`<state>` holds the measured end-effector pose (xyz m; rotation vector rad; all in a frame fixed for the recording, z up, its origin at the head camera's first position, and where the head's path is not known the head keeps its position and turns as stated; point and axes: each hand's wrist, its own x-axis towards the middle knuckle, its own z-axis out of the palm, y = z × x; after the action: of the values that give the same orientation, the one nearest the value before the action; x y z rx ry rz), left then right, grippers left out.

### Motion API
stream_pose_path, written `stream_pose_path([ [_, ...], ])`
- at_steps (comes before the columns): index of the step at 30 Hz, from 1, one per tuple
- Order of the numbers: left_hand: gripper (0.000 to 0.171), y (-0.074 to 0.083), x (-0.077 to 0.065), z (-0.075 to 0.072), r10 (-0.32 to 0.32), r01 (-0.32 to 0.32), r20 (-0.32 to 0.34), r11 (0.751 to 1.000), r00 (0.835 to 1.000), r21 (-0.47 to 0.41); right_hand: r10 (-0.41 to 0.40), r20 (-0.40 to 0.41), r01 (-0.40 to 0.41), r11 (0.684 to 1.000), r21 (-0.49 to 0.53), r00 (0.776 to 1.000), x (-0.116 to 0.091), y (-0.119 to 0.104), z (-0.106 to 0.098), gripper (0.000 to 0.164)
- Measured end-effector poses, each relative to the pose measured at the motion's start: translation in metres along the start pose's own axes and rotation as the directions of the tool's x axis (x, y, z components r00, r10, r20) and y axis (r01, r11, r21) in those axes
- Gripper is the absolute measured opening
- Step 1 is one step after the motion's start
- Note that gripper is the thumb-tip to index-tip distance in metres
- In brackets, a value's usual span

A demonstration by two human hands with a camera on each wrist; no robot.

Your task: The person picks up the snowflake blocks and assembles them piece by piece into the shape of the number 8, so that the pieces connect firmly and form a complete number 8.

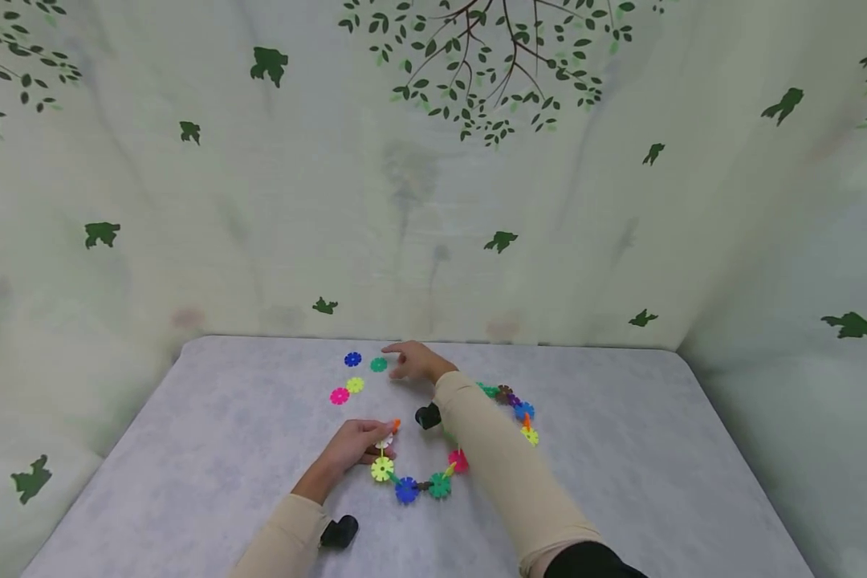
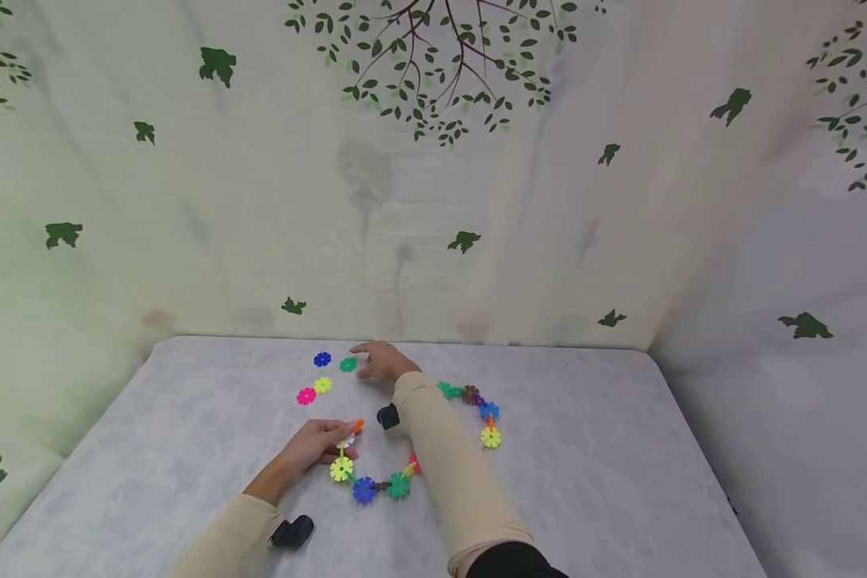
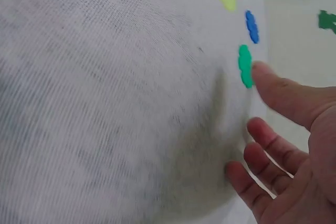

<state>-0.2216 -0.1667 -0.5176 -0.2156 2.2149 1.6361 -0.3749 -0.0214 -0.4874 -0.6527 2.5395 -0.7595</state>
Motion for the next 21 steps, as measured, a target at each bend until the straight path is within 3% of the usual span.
stream_pose_path([
  [6,0.036,0.001,-0.002,0.000,0.016,-0.016,0.018,0.999,1.000,-0.029,0.034,0.013,-0.031,0.981,-0.190,0.999,0.010,-0.007,0.014,0.052],
  [11,0.037,0.002,-0.004,0.003,0.017,-0.016,0.031,0.999,0.999,-0.045,-0.015,-0.069,0.001,0.979,-0.203,0.998,0.005,-0.001,0.017,0.029],
  [13,0.037,0.001,-0.004,0.002,0.032,-0.029,0.040,0.998,0.999,-0.053,-0.019,-0.086,0.007,0.991,-0.137,0.996,0.004,0.002,0.015,0.024],
  [16,0.037,0.001,-0.003,0.000,0.038,-0.035,0.050,0.998,0.998,-0.060,0.015,-0.069,-0.010,0.998,0.063,0.997,-0.002,0.003,0.011,0.019],
  [18,0.037,0.001,-0.002,-0.001,0.029,-0.026,0.048,0.998,0.998,-0.058,0.038,-0.048,-0.026,0.975,0.220,0.998,-0.008,0.004,0.010,0.013],
  [21,0.038,0.002,0.002,-0.002,0.010,-0.006,0.049,0.998,0.999,-0.063,0.076,-0.042,-0.054,0.916,0.397,0.996,-0.022,0.005,0.009,0.007],
])
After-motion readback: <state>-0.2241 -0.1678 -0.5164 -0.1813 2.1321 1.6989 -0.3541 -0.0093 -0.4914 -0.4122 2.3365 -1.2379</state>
